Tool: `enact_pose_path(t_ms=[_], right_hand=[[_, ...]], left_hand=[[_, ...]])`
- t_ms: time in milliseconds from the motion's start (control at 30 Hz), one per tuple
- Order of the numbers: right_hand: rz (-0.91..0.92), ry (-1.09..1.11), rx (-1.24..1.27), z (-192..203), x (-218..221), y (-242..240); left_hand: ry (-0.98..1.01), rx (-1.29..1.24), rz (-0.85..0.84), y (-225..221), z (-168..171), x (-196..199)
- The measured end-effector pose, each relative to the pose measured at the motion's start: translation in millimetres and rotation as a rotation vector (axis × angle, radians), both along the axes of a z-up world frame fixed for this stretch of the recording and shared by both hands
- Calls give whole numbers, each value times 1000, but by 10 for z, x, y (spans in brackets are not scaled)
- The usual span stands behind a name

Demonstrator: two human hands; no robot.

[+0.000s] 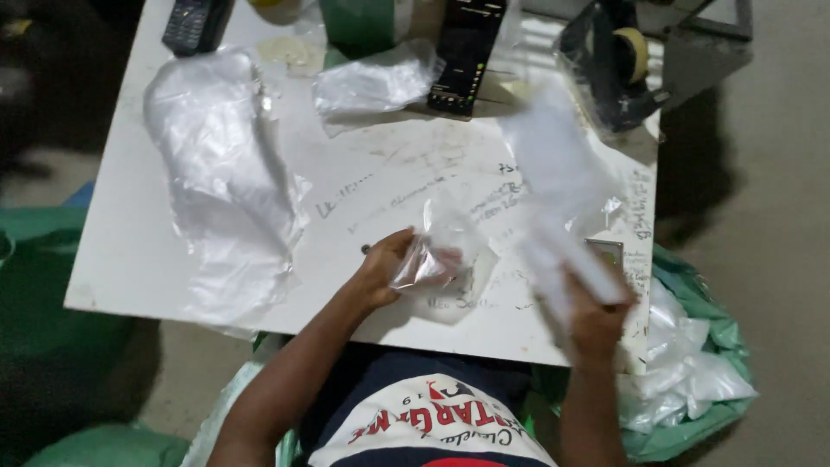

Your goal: Folding and stacking small plastic bags on a factory workstation near a packaging machine.

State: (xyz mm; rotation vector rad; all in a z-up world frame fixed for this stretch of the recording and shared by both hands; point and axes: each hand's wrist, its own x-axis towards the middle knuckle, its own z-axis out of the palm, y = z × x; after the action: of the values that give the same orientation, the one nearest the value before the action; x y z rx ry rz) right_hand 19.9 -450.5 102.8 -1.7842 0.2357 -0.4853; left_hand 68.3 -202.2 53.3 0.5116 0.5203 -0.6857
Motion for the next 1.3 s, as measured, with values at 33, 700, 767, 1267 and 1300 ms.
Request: enact_pose_path(t_ms=[33, 700, 767, 1267, 1300], right_hand=[[-12, -3, -1, 1, 17, 78], [460, 454, 440, -62, 15, 550], [383, 474, 733, -441, 50, 248], [114, 178, 260, -542, 251, 495], [22, 186, 663, -632, 261, 523]], left_hand=[[-3, -1, -12, 19, -46, -28], [-519, 494, 199, -238, -695, -239], [-645, 606, 184, -198, -372, -263], [-1610, 1554, 141, -403, -477, -22], [-1498, 1693, 271, -419, -558, -6]])
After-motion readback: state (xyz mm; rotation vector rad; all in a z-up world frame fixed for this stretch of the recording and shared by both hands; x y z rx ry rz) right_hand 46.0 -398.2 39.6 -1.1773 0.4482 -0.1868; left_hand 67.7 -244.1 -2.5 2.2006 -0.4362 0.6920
